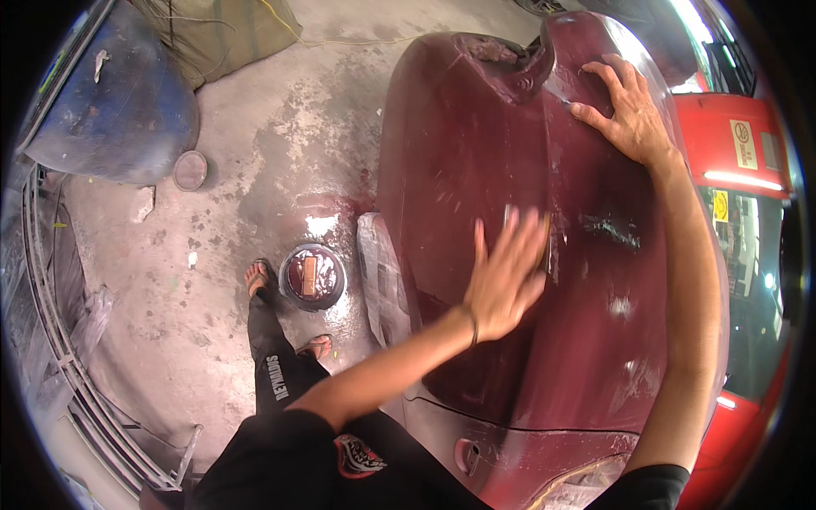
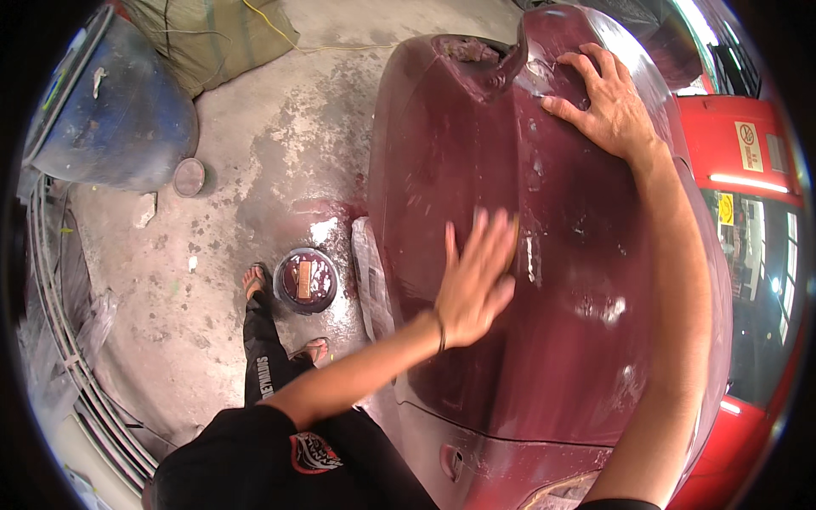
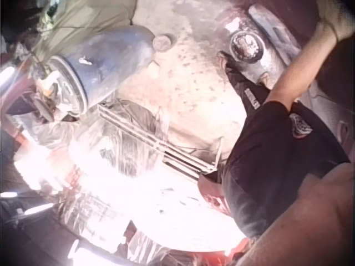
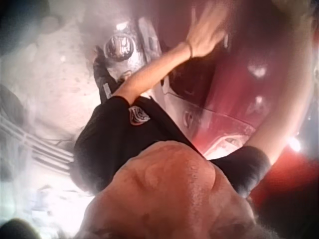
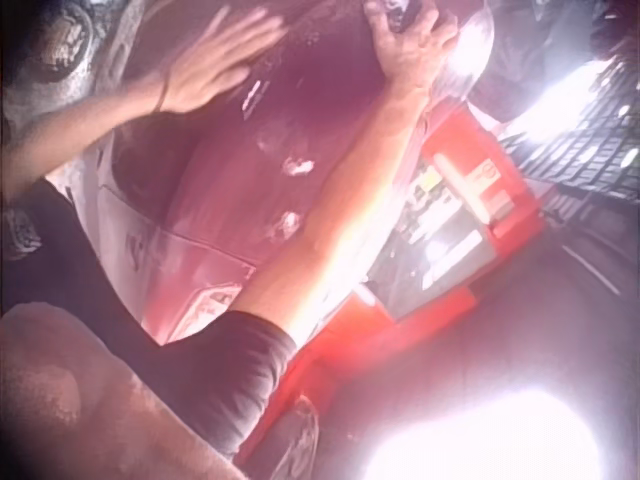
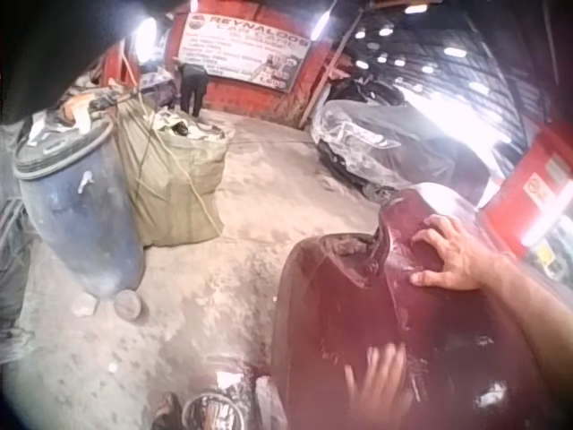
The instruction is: The person sands the surface of a maroon car hood using a sanding block and water. They repeatedly rub the block over the hood's surface, occasionally dipping it into a bucket of water to keep it wet. The person also uses their hands to wipe the surface and check for smoothness.
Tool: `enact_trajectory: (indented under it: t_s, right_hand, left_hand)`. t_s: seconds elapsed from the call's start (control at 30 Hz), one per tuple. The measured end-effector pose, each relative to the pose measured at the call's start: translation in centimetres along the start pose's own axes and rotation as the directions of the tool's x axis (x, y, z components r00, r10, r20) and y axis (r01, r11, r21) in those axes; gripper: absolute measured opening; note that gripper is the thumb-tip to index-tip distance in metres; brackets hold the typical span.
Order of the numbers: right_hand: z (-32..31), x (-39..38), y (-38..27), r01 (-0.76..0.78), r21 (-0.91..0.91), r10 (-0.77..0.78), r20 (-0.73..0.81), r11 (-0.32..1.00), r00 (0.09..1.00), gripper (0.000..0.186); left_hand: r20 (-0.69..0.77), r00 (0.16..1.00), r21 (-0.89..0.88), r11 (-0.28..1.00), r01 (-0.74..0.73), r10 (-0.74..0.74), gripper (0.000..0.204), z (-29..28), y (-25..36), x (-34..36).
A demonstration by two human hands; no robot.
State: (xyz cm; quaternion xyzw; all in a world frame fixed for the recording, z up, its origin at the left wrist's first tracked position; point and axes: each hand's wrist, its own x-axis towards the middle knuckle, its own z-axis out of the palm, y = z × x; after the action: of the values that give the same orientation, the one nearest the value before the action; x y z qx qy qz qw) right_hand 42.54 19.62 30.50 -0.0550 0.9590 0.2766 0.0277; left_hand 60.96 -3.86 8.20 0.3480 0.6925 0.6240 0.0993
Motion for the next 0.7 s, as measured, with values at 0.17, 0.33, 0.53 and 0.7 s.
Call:
enact_trajectory:
  t_s: [0.17,0.33,0.53,0.7]
  right_hand:
    - [1.7,0.7,0.0,-0.080,0.050,0.086,-0.121,0.996,0.989,0.088]
    - [0.3,3.5,1.2,0.074,0.090,-0.067,-0.079,0.993,0.995,0.086]
    - [0.2,1.6,1.1,-0.077,0.161,0.074,0.024,0.984,0.997,0.081]
    - [0.5,1.9,0.3,-0.083,0.156,0.082,0.009,0.984,0.997,0.079]
  left_hand:
    - [-0.016,0.999,0.083,0.996,-0.043,0.044,0.073,-1.3,-1.1,2.5]
    - [-0.274,0.961,0.077,0.995,0.057,-0.034,0.072,-6.1,-5.0,14.6]
    - [-0.050,0.998,-0.031,0.998,0.045,-0.047,0.077,2.6,-2.6,-4.5]
    - [-0.232,0.967,-0.004,0.994,0.109,-0.107,0.072,-4.2,-9.8,10.8]
